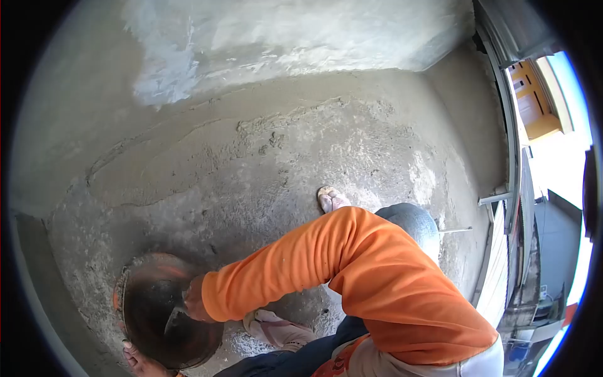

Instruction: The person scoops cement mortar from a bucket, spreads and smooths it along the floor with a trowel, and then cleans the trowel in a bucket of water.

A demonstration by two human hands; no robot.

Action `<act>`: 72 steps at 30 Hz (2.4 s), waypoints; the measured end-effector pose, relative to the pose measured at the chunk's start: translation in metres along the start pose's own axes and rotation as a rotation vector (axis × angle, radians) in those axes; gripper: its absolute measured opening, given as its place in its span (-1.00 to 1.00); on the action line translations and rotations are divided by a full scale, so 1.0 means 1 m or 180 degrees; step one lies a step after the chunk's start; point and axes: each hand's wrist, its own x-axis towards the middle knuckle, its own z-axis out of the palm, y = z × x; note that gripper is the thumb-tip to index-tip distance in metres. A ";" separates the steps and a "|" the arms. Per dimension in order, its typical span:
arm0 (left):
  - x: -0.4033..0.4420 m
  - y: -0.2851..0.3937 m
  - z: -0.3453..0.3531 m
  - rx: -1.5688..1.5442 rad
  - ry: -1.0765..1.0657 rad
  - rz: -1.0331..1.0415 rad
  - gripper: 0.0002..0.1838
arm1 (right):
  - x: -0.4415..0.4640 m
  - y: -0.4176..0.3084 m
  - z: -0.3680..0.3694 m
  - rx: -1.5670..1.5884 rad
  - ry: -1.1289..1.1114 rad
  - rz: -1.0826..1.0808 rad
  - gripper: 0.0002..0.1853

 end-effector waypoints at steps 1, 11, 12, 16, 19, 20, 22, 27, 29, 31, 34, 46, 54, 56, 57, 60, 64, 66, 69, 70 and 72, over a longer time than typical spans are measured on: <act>0.002 0.000 -0.004 0.0326 -0.0565 0.0147 -0.52 | 0.000 0.009 -0.002 -0.0055 0.0618 0.0321 -0.54; -0.016 0.065 0.097 0.0000 -0.2169 0.1091 -0.65 | -0.083 0.047 -0.031 -0.0298 0.0181 0.1792 -0.47; -0.027 0.069 0.116 -0.0140 -0.2305 0.1239 -0.67 | -0.097 0.059 -0.036 0.0076 -0.0197 0.2078 -0.52; -0.060 0.056 0.188 -0.0589 -0.2848 0.0822 -0.69 | -0.136 0.111 0.005 -0.1022 -0.1081 0.1241 -0.59; -0.094 0.055 0.210 -0.0447 -0.3011 0.1128 -0.68 | -0.172 0.168 0.057 -0.2995 -0.1754 -0.0476 -0.62; -0.098 0.055 0.213 -0.0441 -0.3007 0.1159 -0.68 | -0.185 0.176 0.069 -0.2817 -0.1271 -0.0619 -0.64; -0.098 0.051 0.210 -0.0348 -0.2748 0.1121 -0.66 | -0.180 0.192 0.118 -0.2165 -0.0097 -0.0922 -0.67; -0.123 0.063 0.229 -0.0164 -0.2646 0.1179 -0.64 | -0.192 0.146 0.159 0.3112 0.0981 0.0819 -0.68; -0.142 0.067 0.245 -0.0027 -0.2449 0.1280 -0.64 | -0.217 0.141 0.140 0.3685 0.0637 0.0663 -0.67; -0.151 0.070 0.260 0.0190 -0.2380 0.1261 -0.64 | -0.234 0.150 0.145 0.4214 0.0280 0.0470 -0.66; -0.151 0.082 0.277 0.0391 -0.2182 0.1106 -0.63 | -0.252 0.163 0.158 0.5048 0.0436 -0.0087 -0.66; -0.199 0.121 0.359 0.0082 -0.2795 -0.0589 -0.46 | -0.449 0.248 0.264 0.6152 0.2374 -0.1079 -0.60; -0.266 0.150 0.413 0.0354 -0.2563 -0.0741 -0.49 | -0.581 0.348 0.351 0.3487 0.4460 0.2404 -0.74; -0.281 0.155 0.424 0.0385 -0.2526 -0.0726 -0.49 | -0.592 0.382 0.384 0.2115 0.4376 0.3645 -0.70; -0.288 0.158 0.428 0.0445 -0.2407 -0.0729 -0.49 | -0.591 0.399 0.397 0.1851 0.4168 0.4153 -0.68; -0.297 0.159 0.444 0.0539 -0.2504 -0.0310 -0.55 | -0.604 0.424 0.412 0.2118 0.3124 0.4864 -0.64; -0.310 0.161 0.465 0.0379 -0.2162 -0.0123 -0.70 | -0.592 0.437 0.427 0.2033 0.3396 0.4649 -0.59; -0.312 0.159 0.469 0.0259 -0.2103 -0.0092 -0.70 | -0.595 0.433 0.413 0.2154 0.3313 0.4715 -0.56; -0.309 0.156 0.469 0.0435 -0.2297 0.0042 -0.70 | -0.590 0.419 0.397 0.2338 0.3554 0.4900 -0.54; -0.313 0.155 0.471 0.0477 -0.2299 0.0118 -0.70 | -0.579 0.425 0.413 0.2460 0.3355 0.4617 -0.56; -0.317 0.148 0.473 0.0401 -0.2396 0.0172 -0.70 | -0.575 0.436 0.422 0.2647 0.3007 0.4549 -0.60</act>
